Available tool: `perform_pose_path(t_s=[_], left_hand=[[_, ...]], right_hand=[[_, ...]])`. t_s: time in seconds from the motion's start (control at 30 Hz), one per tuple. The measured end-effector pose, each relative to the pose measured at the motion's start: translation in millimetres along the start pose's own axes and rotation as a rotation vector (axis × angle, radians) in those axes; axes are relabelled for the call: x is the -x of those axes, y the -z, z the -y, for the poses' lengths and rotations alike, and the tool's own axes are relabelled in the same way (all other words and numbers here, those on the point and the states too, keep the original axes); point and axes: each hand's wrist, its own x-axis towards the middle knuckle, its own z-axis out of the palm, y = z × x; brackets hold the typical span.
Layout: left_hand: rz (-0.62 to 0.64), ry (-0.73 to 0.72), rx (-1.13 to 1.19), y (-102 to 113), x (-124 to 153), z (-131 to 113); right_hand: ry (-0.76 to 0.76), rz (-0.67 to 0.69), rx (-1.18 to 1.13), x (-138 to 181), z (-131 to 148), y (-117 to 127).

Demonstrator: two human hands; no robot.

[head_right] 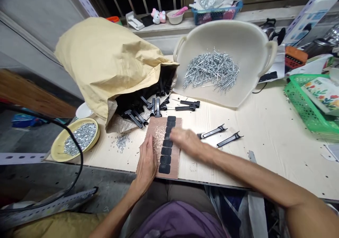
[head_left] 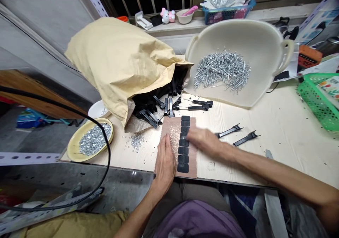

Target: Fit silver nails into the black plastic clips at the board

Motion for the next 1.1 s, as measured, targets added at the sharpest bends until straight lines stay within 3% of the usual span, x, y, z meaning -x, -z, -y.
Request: perform_pose_path(t_s=[0.1,0.27,0.43,0.6,0.77,0.9,1.1], left_hand=[[-0.004,-0.008,0.001,-1,1,1],[0.01,0.01,-0.005,1,2,-1],[0.016,0.01,0.046,4,-2,-4],[0.004,-0.083,0.108,6,-12,-8],[0.075,-0.202,0.093,9,-21,-2],[0.087,-0.174,0.124,13,-22,3],[0.059,-0.107,0.245,12,-20,1]], right_hand=[[0.085,0.059,-0.006,9,14,-6],[-0.101,0.0,0.008,3,8,-4],[-0.034,0.07,0.03,9,22,-7],[-0.074,0.053,-0.024,11,22,-13],[-0.08,0.023,0.022,8,27,-13],[-0.157,0.015,0.109,17,24,3],[-0.169,0.074,0.139,20,-19,49]])
